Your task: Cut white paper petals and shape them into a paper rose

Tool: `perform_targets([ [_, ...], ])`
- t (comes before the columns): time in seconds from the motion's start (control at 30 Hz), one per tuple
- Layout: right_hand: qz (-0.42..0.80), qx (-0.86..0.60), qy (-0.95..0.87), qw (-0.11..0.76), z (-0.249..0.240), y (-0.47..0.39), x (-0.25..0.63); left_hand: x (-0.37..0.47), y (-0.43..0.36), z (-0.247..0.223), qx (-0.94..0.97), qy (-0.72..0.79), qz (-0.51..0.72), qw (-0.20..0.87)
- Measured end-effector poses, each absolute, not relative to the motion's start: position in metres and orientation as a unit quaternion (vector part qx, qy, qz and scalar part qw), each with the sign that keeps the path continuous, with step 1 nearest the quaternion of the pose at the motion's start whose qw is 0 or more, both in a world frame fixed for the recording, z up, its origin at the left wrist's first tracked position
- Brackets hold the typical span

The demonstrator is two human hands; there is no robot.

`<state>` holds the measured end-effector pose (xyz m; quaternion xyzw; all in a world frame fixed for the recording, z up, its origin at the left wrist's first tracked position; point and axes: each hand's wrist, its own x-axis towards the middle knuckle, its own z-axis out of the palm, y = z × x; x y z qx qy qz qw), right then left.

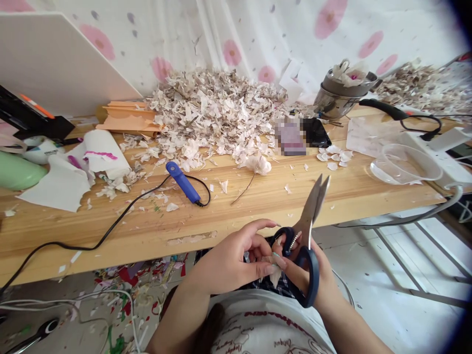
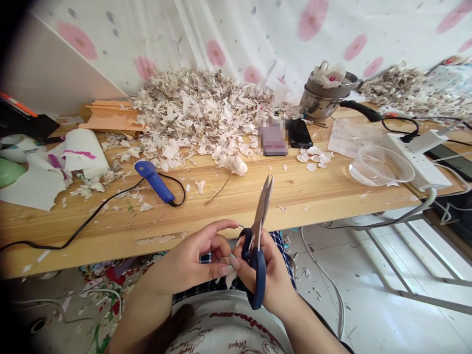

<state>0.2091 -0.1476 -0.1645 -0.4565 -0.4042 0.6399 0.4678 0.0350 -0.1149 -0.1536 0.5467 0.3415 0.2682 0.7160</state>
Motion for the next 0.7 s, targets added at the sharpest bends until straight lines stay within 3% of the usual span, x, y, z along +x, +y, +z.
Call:
perform_targets([
  [0.23, 0.477, -0.487, -0.485, 0.547, -0.177, -0.14, 0.21, 0.038, -0.112, -0.16, 0.46, 0.318, 0.327, 0.762],
  [0.37, 0.404, -0.486, -0.549, 0.547, -0.175, -0.131, 0.213, 0.045, -0.114, -0.162, 0.396, 0.345, 0.361, 0.77],
  [0.53, 0.369, -0.498, -0.552, 0.558, -0.168, -0.131, 0.207, 0.051, -0.116, -0.159, 0.428, 0.35, 0.3, 0.777],
  [0.7, 0.443, -0.458, -0.518, 0.57, -0.175, -0.131, 0.207, 0.052, -0.12, -0.153, 0.436, 0.36, 0.378, 0.733],
])
